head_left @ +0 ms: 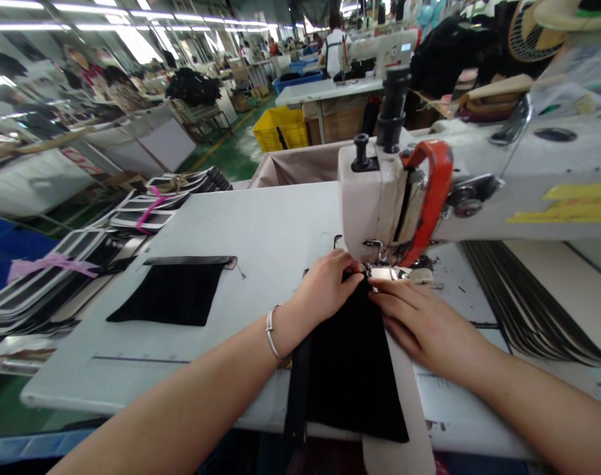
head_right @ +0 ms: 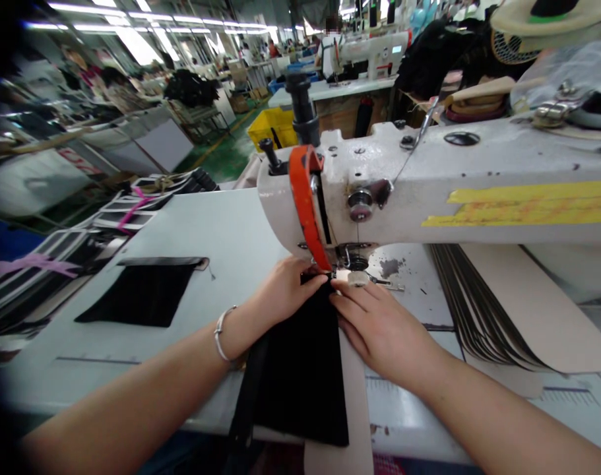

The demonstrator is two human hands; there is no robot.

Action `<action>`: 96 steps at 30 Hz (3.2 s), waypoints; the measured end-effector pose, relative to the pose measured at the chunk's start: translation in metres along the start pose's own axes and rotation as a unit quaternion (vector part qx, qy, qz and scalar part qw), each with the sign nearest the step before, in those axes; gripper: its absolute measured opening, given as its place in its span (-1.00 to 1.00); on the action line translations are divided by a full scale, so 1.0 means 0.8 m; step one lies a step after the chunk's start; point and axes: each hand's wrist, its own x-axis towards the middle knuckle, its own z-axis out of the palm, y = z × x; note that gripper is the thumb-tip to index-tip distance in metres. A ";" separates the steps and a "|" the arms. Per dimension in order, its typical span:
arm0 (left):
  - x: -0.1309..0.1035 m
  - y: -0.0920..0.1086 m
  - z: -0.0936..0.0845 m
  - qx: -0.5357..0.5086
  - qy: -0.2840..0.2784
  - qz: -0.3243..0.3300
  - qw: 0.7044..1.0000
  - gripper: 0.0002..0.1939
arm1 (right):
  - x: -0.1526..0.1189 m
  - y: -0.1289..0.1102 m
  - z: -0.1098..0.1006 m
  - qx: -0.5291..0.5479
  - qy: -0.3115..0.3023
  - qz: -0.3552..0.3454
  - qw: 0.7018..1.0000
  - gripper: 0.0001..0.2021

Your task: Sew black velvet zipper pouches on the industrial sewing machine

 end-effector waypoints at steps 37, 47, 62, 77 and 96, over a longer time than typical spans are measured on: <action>-0.042 0.010 -0.013 0.107 -0.052 0.141 0.983 -0.67 | -0.037 -0.022 -0.016 0.018 -0.067 0.011 0.998 -0.52; -0.046 0.012 -0.011 0.102 -0.027 0.166 0.980 -0.70 | -0.042 -0.020 -0.014 0.001 -0.079 0.010 0.997 -0.44; -0.047 0.016 -0.006 0.090 -0.025 0.137 0.986 -0.70 | -0.039 -0.022 -0.016 0.005 -0.078 0.020 0.997 -0.48; -0.144 0.070 -0.040 0.035 -0.136 0.252 0.957 -0.72 | -0.092 -0.073 -0.025 0.033 -0.008 0.018 0.999 -0.65; -0.128 0.072 -0.025 0.059 -0.076 0.217 0.971 -0.70 | -0.102 -0.087 -0.028 -0.021 -0.020 -0.115 0.993 -0.60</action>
